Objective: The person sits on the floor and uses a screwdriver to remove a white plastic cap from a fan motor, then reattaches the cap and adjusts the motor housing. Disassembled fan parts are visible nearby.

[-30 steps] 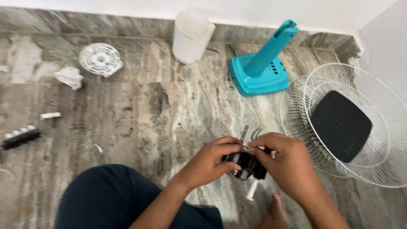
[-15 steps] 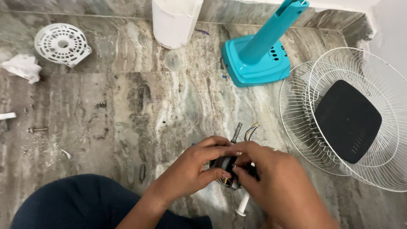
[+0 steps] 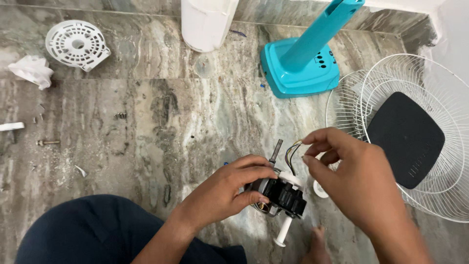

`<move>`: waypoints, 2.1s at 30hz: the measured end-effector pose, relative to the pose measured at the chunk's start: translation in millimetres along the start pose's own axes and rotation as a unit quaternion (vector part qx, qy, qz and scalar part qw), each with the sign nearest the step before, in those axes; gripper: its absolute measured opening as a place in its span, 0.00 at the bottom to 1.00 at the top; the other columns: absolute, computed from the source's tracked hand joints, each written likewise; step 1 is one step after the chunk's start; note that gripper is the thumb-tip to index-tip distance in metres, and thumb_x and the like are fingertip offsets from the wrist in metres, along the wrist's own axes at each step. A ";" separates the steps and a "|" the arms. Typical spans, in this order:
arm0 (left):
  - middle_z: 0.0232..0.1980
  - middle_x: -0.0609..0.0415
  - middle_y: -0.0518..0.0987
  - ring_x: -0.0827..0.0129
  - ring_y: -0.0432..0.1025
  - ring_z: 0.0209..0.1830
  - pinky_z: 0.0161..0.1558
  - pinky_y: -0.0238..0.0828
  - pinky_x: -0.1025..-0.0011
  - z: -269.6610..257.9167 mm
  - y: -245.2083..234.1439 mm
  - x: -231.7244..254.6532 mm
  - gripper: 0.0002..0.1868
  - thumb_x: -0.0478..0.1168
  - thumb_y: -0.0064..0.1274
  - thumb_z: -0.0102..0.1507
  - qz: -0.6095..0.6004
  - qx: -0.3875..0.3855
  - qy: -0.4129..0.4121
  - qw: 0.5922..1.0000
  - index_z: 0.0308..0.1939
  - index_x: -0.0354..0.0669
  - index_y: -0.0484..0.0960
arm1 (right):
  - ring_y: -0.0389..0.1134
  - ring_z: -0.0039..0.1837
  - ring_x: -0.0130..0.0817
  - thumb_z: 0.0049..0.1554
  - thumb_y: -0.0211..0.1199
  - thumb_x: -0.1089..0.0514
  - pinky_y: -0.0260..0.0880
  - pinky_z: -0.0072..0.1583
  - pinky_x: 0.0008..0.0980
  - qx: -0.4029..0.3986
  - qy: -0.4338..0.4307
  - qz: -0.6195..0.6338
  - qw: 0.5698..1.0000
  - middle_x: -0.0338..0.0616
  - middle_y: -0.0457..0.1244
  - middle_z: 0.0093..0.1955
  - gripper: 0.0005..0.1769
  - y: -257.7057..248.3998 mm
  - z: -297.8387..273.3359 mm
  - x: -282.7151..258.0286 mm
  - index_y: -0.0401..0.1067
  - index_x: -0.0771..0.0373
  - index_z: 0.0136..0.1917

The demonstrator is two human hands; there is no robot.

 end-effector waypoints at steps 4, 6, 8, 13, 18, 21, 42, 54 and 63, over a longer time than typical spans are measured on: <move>0.66 0.51 0.75 0.58 0.75 0.62 0.58 0.74 0.61 -0.6 -2.1 6.8 0.25 0.49 0.56 0.63 0.061 0.008 0.018 0.998 0.61 0.44 0.79 | 0.67 0.36 0.28 0.53 0.67 0.60 0.68 0.40 0.33 -0.102 0.068 0.103 0.987 0.40 0.72 0.38 0.07 43.5 8.0 35.8 0.77 0.63 0.46; 0.67 0.50 0.74 0.56 0.73 0.63 0.59 0.72 0.60 -2.0 -5.9 11.2 0.24 0.48 0.56 0.64 0.096 0.019 0.045 0.994 0.62 0.43 0.79 | 0.68 0.39 0.24 0.52 0.65 0.63 0.68 0.43 0.28 -0.108 0.035 0.137 0.984 0.38 0.72 0.38 0.05 59.4 8.8 43.2 0.77 0.65 0.44; 0.68 0.52 0.74 0.58 0.75 0.62 0.58 0.74 0.62 -2.5 -7.6 6.4 0.24 0.48 0.55 0.63 0.087 0.017 0.019 0.996 0.62 0.47 0.79 | 0.68 0.41 0.23 0.52 0.64 0.64 0.68 0.44 0.27 -0.119 0.024 0.165 0.979 0.38 0.71 0.37 0.05 67.6 7.9 52.4 0.77 0.66 0.43; 0.73 0.51 0.70 0.57 0.71 0.69 0.61 0.73 0.62 -2.1 -8.3 1.7 0.23 0.44 0.54 0.65 0.021 0.004 0.000 1.000 0.64 0.49 0.77 | 0.69 0.41 0.24 0.53 0.64 0.65 0.69 0.45 0.27 -0.091 0.028 0.183 0.979 0.41 0.72 0.37 0.04 74.6 3.1 59.2 0.77 0.66 0.43; 0.77 0.49 0.65 0.58 0.65 0.75 0.66 0.69 0.62 -4.8 -6.3 -7.1 0.21 0.39 0.52 0.68 -0.040 -0.005 -0.023 0.999 0.66 0.49 0.75 | 0.71 0.40 0.24 0.54 0.61 0.65 0.71 0.43 0.28 -0.072 0.084 0.210 0.971 0.42 0.73 0.38 0.05 79.5 -7.3 59.1 0.76 0.66 0.44; 0.75 0.47 0.68 0.56 0.65 0.76 0.69 0.66 0.61 -6.3 -7.0 -5.1 0.25 0.37 0.51 0.68 -0.077 0.005 0.005 0.997 0.70 0.49 0.72 | 0.71 0.40 0.23 0.55 0.60 0.66 0.71 0.42 0.27 -0.058 0.068 0.216 0.972 0.41 0.73 0.39 0.06 75.8 -10.4 50.9 0.77 0.65 0.44; 0.75 0.51 0.66 0.61 0.70 0.69 0.60 0.74 0.63 -7.9 -2.4 -15.6 0.21 0.36 0.55 0.66 -0.106 -0.019 -0.048 0.993 0.63 0.49 0.74 | 0.68 0.39 0.22 0.55 0.61 0.66 0.67 0.41 0.25 -0.080 0.048 0.230 0.969 0.40 0.72 0.36 0.07 76.1 -6.4 58.5 0.80 0.67 0.43; 0.74 0.50 0.68 0.59 0.70 0.71 0.62 0.77 0.60 -5.7 -0.8 -17.5 0.22 0.37 0.55 0.65 -0.104 -0.005 -0.047 0.993 0.64 0.49 0.75 | 0.71 0.41 0.22 0.52 0.68 0.62 0.68 0.39 0.28 0.055 0.000 0.137 0.989 0.36 0.72 0.38 0.08 21.1 -9.7 22.1 0.79 0.62 0.47; 0.73 0.53 0.68 0.60 0.70 0.70 0.64 0.72 0.62 -5.0 4.0 -13.9 0.21 0.39 0.54 0.67 -0.075 -0.035 -0.047 0.995 0.65 0.49 0.75 | 0.69 0.32 0.35 0.47 0.73 0.58 0.69 0.37 0.34 -0.081 -0.052 0.010 0.995 0.41 0.71 0.35 0.14 42.4 -18.5 -23.2 0.81 0.54 0.49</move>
Point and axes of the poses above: each hand's wrist, its own z-axis towards the middle knuckle, its own y-axis out of the palm, x = y × z, the point moved 8 cm from there along z, towards the middle knuckle
